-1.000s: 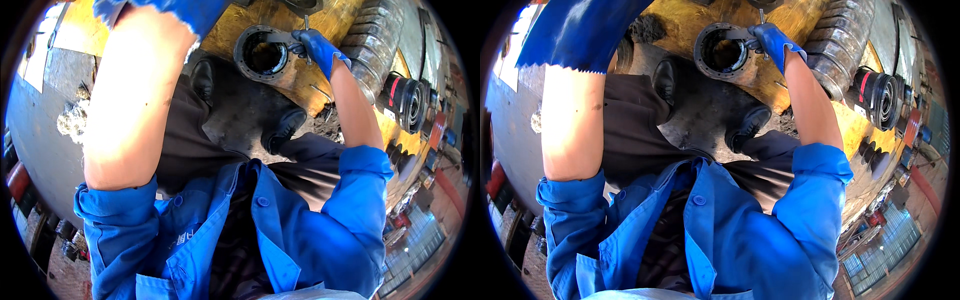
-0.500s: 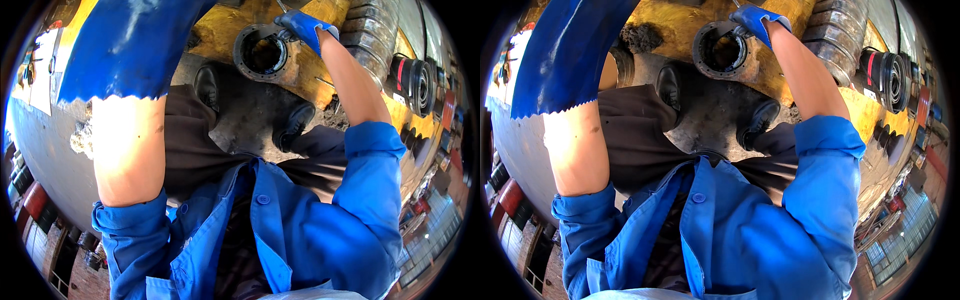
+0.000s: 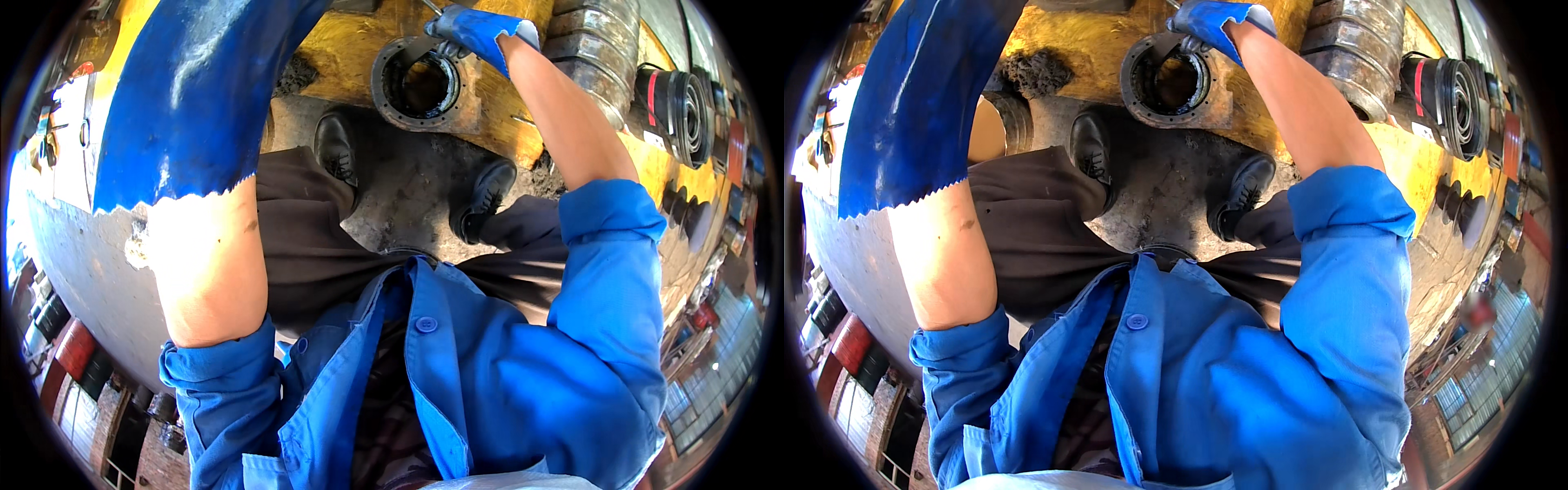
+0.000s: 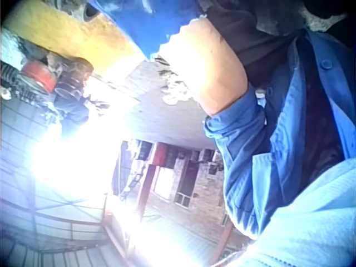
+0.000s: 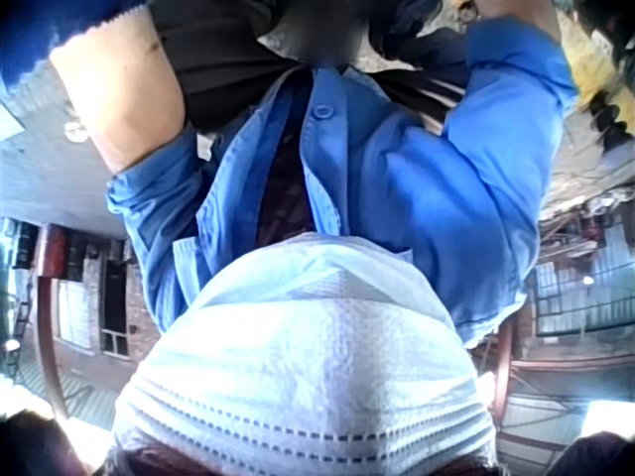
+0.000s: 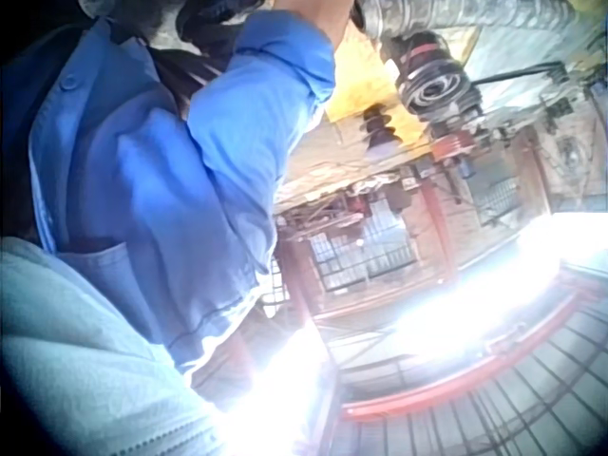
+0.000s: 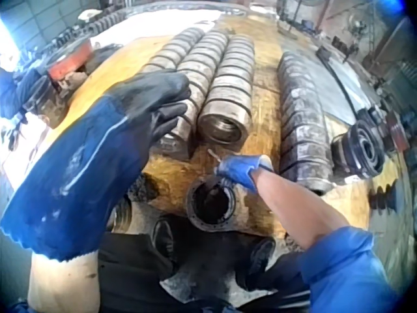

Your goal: The person uses a scraper to clean grease and debris from metal cylindrical components on a workbench, then applies fresh grease to a ring and internal groove of a part.

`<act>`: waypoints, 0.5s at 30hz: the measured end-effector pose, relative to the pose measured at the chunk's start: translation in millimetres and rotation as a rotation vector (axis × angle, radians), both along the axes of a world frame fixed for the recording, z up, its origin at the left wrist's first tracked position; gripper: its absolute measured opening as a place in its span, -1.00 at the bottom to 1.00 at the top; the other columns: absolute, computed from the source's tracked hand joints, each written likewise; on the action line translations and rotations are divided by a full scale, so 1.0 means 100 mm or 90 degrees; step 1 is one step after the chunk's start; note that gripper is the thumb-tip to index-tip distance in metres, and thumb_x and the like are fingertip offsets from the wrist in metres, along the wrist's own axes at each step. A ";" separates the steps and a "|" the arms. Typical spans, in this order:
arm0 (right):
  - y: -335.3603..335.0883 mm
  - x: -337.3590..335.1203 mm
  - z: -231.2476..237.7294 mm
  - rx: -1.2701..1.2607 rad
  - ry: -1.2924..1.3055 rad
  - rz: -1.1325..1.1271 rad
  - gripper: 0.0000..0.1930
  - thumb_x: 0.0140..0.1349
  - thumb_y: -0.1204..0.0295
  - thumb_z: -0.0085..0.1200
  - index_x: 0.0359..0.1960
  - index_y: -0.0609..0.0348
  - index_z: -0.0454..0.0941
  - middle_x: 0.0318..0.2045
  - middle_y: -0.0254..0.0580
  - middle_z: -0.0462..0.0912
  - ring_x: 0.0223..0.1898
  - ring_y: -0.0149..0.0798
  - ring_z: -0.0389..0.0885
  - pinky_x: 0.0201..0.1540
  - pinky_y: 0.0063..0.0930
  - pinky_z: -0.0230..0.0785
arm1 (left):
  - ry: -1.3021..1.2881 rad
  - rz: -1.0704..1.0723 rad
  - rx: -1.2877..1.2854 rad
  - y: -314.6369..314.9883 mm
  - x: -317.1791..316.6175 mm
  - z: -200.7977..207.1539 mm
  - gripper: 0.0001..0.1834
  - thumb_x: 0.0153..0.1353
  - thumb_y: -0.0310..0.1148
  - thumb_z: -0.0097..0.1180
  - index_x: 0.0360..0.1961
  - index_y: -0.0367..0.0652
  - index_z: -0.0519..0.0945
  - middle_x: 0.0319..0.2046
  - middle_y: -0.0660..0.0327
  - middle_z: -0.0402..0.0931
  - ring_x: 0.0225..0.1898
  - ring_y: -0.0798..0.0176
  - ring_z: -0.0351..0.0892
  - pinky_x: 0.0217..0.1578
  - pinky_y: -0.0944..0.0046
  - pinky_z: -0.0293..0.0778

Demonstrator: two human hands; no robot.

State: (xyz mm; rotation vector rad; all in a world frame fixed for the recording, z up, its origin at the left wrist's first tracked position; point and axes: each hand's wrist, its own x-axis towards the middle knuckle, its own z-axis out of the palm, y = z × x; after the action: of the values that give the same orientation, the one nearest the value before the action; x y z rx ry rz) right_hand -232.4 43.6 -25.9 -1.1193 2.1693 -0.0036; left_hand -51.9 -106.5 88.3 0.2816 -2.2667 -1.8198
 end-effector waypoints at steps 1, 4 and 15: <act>-0.02 0.01 0.02 0.008 0.005 0.006 -0.57 0.29 0.06 -0.18 -0.22 0.10 0.63 -0.20 -0.09 0.68 -0.16 -0.11 0.62 -0.12 -0.26 0.37 | 0.000 0.000 0.001 -0.01 0.00 -0.02 -0.55 0.34 -0.29 -0.13 0.22 -0.19 0.38 0.13 0.11 0.44 0.19 0.17 0.36 0.23 0.15 0.23; 0.00 0.02 0.05 0.017 0.015 0.017 -0.56 0.29 0.04 -0.21 -0.20 0.09 0.62 -0.15 -0.07 0.68 -0.10 -0.08 0.64 -0.07 -0.23 0.38 | 0.000 -0.003 0.003 0.00 -0.02 -0.01 -0.55 0.34 -0.29 -0.13 0.22 -0.19 0.38 0.13 0.11 0.44 0.19 0.17 0.37 0.23 0.16 0.24; -0.09 -0.25 -0.92 -0.104 -0.210 -0.041 -0.69 0.26 0.20 -0.01 -0.16 0.09 0.66 -0.22 -0.18 0.71 -0.33 -0.24 0.65 -0.23 -0.33 0.47 | 0.004 -0.018 0.006 0.10 -0.08 0.03 -0.55 0.35 -0.30 -0.13 0.23 -0.21 0.37 0.13 0.09 0.44 0.18 0.17 0.38 0.22 0.16 0.25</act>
State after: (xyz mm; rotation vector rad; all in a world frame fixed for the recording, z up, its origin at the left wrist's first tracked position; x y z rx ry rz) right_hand -257.9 34.4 -117.7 -1.0536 1.9322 -0.3750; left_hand -60.2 -96.4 91.2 0.2477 -2.2704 -1.8421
